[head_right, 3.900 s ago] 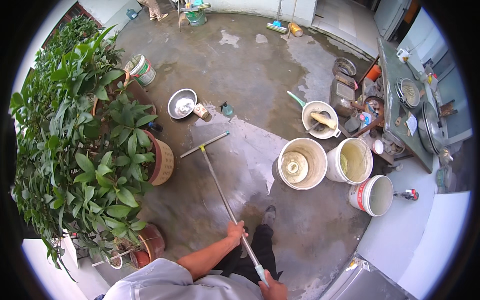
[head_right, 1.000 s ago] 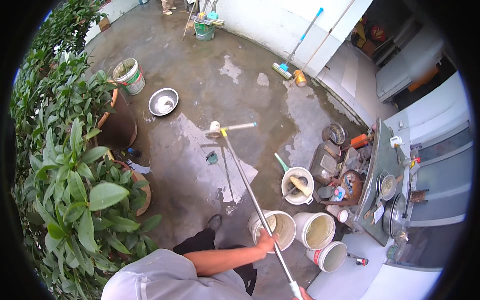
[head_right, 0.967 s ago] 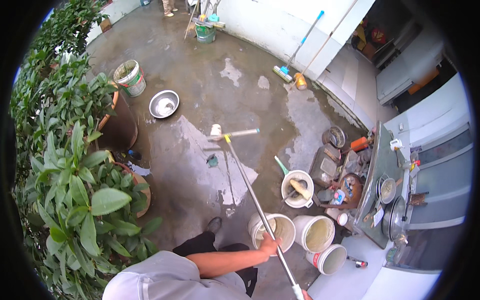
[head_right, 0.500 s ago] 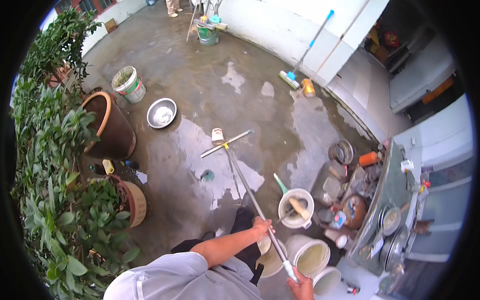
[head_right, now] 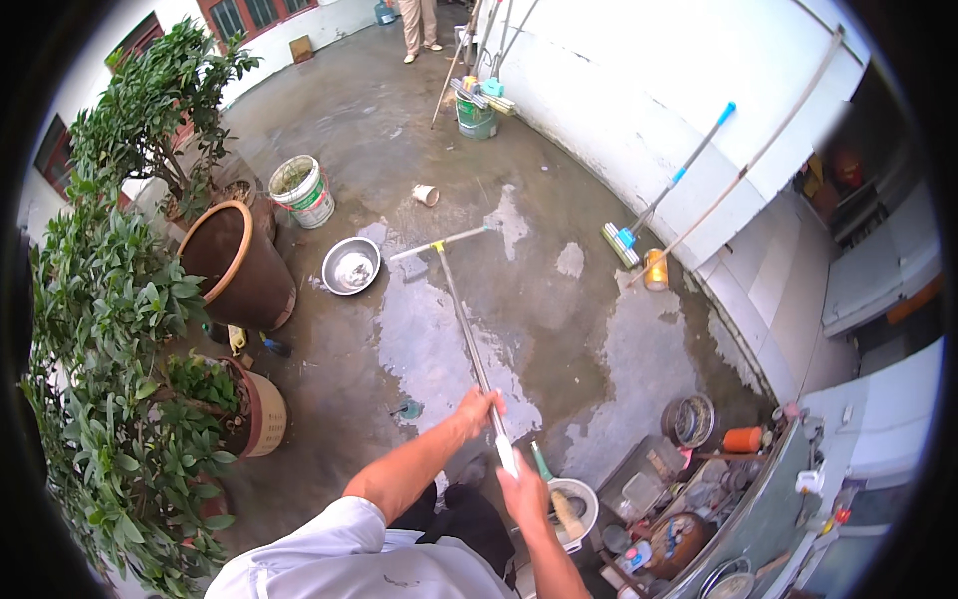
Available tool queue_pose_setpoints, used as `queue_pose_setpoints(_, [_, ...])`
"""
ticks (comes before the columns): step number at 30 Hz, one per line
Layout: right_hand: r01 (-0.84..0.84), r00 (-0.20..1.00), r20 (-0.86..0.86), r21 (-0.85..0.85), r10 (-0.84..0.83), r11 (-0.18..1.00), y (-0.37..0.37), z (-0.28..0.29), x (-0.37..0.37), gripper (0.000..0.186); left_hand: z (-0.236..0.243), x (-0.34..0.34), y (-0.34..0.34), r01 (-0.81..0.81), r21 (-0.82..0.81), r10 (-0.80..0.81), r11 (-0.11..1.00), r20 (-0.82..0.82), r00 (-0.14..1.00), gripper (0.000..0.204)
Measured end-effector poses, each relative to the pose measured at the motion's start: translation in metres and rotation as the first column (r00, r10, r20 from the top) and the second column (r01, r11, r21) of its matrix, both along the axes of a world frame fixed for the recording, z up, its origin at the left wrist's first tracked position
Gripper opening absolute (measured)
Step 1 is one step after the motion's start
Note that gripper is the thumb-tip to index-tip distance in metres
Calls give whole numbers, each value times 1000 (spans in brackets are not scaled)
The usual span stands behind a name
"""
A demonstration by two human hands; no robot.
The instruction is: The person uses a squeegee to push water and debris across a wet concrete patio. They move around potted plants and buckets, sweeping water toward a drain area while another person works nearby with a basin.
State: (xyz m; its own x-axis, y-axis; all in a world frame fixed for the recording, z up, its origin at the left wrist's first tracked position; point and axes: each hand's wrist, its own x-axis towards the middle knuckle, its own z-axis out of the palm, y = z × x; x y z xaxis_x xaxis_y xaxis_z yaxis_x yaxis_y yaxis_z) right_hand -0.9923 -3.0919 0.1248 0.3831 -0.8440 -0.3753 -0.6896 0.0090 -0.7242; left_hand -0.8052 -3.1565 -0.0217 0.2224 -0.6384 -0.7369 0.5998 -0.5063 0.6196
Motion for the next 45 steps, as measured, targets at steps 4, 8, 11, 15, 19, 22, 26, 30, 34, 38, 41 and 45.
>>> queue_pose_setpoints(4, [-24,999,-29,18,25,1000,37,31,-122,53,-19,-66,11,-57,91,77,994,-237,968,10])
queue_pose_setpoints(8, [123,923,-385,318,10,940,67,39,-214,45,-31,-138,30,114,211,3,971,-486,874,16])
queue_pose_setpoints(11, [60,876,-476,275,82,959,35,71,-180,38,-17,-139,3,145,331,29,933,-470,882,21])
queue_pose_setpoints(15, [6,887,-454,196,86,981,-36,75,-118,31,-36,-96,-58,125,353,13,927,-364,931,23])
queue_pose_setpoints(19, [-14,948,-317,67,34,998,-113,13,-65,37,-41,-20,-155,52,307,43,950,-294,955,23])
queue_pose_setpoints(22, [-41,979,-195,50,50,998,-212,34,34,50,-43,56,-236,-16,220,67,975,-229,971,29])
queue_pose_setpoints(26, [-66,976,-202,83,82,994,-325,50,129,49,-35,127,-331,-156,159,191,975,-229,955,39])
queue_pose_setpoints(30, [-135,967,-207,73,148,988,-424,16,207,48,-6,181,-400,-332,120,353,935,-293,888,44])
queue_pose_setpoints(34, [-241,944,-225,33,242,970,-483,61,227,47,12,214,-437,-326,-41,301,945,-286,910,36])
queue_pose_setpoints(38, [-301,899,-297,113,321,947,-531,144,131,40,18,191,-473,-475,18,428,880,-463,776,35])
queue_pose_setpoints(41, [-331,779,-488,211,393,920,-571,226,102,33,23,142,-491,-474,98,433,875,-597,675,33])
queue_pose_setpoints(45, [-466,616,-640,173,458,868,-650,255,94,40,29,106,-513,-554,127,468,823,-704,534,30])
